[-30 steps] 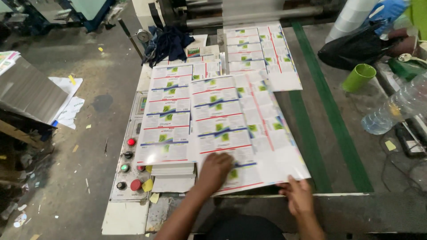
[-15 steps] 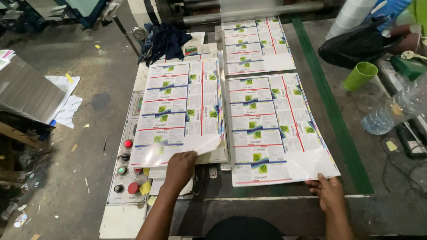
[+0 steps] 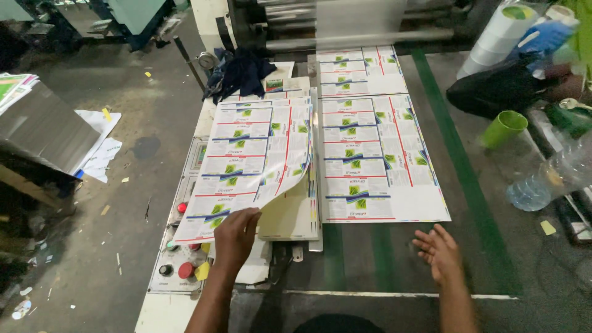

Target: The person repeatedly picks up printed sheets from a conveyor belt and folds them in half by hand. They then place the folded sheets onto a growing stack on the table to the left.

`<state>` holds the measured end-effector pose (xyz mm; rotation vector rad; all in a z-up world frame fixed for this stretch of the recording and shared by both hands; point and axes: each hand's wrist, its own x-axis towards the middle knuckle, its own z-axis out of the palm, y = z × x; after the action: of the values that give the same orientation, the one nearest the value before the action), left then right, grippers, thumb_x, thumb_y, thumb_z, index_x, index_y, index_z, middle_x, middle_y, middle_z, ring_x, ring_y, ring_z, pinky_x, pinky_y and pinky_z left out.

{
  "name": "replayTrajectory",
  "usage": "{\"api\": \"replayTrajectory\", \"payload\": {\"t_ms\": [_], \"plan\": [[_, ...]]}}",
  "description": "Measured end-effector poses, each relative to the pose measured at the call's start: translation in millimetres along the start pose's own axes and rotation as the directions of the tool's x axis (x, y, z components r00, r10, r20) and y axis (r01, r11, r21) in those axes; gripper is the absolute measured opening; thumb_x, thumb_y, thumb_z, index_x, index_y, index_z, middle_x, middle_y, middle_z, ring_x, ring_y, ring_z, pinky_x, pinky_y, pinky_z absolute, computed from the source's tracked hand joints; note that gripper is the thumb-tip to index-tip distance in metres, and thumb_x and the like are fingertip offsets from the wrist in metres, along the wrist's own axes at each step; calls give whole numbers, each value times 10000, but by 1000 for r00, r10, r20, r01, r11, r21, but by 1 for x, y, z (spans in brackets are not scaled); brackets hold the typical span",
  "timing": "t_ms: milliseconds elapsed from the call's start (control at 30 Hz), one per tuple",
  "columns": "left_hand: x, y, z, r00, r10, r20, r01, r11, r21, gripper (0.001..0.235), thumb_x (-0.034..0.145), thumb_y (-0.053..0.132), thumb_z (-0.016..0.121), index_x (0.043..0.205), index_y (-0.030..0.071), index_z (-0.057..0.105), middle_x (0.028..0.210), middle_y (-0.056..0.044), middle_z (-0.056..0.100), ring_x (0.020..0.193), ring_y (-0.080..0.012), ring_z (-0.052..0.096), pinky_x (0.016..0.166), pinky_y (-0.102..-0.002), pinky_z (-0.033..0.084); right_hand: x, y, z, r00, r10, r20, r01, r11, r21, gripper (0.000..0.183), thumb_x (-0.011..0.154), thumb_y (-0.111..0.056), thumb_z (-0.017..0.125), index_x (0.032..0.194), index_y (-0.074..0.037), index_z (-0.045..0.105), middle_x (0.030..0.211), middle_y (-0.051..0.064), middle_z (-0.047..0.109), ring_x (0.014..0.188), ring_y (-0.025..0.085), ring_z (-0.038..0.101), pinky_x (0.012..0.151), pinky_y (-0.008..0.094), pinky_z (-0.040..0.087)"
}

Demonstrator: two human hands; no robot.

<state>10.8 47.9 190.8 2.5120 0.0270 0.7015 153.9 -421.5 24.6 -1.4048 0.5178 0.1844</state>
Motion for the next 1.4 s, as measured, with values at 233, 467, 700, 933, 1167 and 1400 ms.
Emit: {"api": "replayTrajectory", "payload": {"t_ms": [233, 467, 700, 933, 1167, 1400], "plan": [[-37, 62, 64, 929, 350, -119, -364, 923, -125, 248, 831, 56, 769, 1077, 38, 740, 1109, -142, 761, 992, -308, 750, 840, -399, 604, -79, 34, 56, 924, 152, 352, -107, 984, -145, 509, 959, -243, 609, 1438, -75, 566, 1151, 187, 765, 853, 256, 722, 657, 363, 571], [-75, 101, 124, 901, 407, 152, -399, 913, -80, 265, 840, 194, 755, 1076, 77, 727, 1234, -139, 734, 1205, -328, 658, 1014, -500, 468, -103, 96, 70, 819, 203, 537, -269, 962, 47, 423, 1020, -260, 616, 1292, 64, 598, 1076, 161, 728, 899, 215, 721, 746, 335, 610], [-54, 44, 116, 913, 288, 289, -272, 957, -97, 341, 882, 256, 742, 1156, 54, 737, 1299, -133, 704, 1273, -319, 596, 1071, -477, 422, -85, 72, 16, 982, 55, 181, -81, 987, 141, 259, 987, -195, 589, 1202, -51, 608, 894, 118, 705, 734, 252, 688, 604, 395, 519], [-30, -3, 70, 941, 146, 307, -197, 970, 143, 585, 748, 307, 772, 1221, -26, 687, 1381, -207, 630, 1327, -389, 508, 1054, -526, 376, -82, 74, -71, 994, -60, -94, 68, 994, 81, 230, 1053, -183, 581, 1204, -10, 603, 928, 120, 690, 769, 248, 671, 625, 396, 523], [-33, -29, 67, 939, 133, 317, -223, 938, 265, 303, 878, 201, 668, 1133, 38, 680, 1303, -168, 687, 1223, -335, 618, 997, -481, 463, -84, 85, -124, 975, -30, -221, 30, 1000, -1, 248, 1072, -171, 543, 1271, -25, 569, 1000, 140, 689, 804, 251, 679, 634, 399, 515], [-18, -13, 47, 976, 71, 207, -111, 976, 190, 118, 902, 138, 648, 964, 90, 737, 943, -109, 760, 885, -339, 708, 772, -465, 535, -81, 87, -101, 986, -30, -167, 32, 999, 5, 278, 1067, -179, 558, 1283, -5, 554, 1011, 158, 697, 826, 279, 699, 631, 394, 521]]}}
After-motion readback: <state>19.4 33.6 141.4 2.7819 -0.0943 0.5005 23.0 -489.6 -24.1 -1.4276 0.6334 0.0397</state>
